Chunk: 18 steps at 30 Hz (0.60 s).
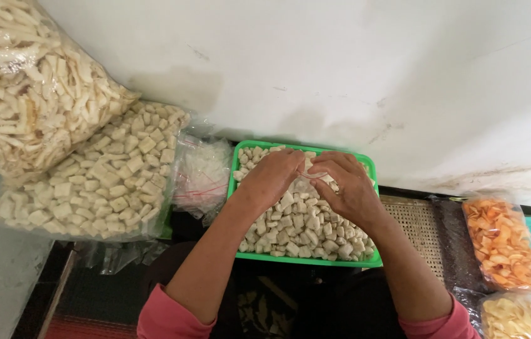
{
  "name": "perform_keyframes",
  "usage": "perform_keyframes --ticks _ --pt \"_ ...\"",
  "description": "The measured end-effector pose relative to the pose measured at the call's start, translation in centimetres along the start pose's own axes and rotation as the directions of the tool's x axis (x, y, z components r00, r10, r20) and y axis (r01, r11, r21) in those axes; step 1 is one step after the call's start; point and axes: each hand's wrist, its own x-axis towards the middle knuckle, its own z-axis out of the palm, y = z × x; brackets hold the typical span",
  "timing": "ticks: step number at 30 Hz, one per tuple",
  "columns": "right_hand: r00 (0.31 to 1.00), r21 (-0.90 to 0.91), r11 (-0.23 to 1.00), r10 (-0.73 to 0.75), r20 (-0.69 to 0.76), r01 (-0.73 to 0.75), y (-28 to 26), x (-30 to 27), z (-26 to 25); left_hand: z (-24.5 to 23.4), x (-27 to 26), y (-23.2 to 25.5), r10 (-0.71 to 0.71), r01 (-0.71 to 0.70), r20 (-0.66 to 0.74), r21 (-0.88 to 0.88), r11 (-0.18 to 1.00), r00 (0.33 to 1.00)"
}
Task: Manually packing small white candies into individual small plastic bags at a slow pace.
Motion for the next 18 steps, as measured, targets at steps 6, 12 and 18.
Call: perform_keyframes --ticks 6,12,18 --pt "0.990 -0.068 0.996 0.066 0.125 -0.058 1.2 -0.4 0.0 -0.5 -0.3 0.9 0.019 -0.020 -0.014 -0.048 0.999 1.000" --pt "0.989 -0.115 0.991 0.085 0.125 -0.070 1.2 -0.4 -0.3 0.1 -0.1 0.4 0.020 -0.019 -0.028 0.031 0.999 0.999" --pt "0.960 -0.117 0.961 0.262 0.093 -0.251 6.1 -1.6 0.8 -0.3 -0.2 -1.3 -0.059 0.080 -0.150 0.140 0.987 0.987"
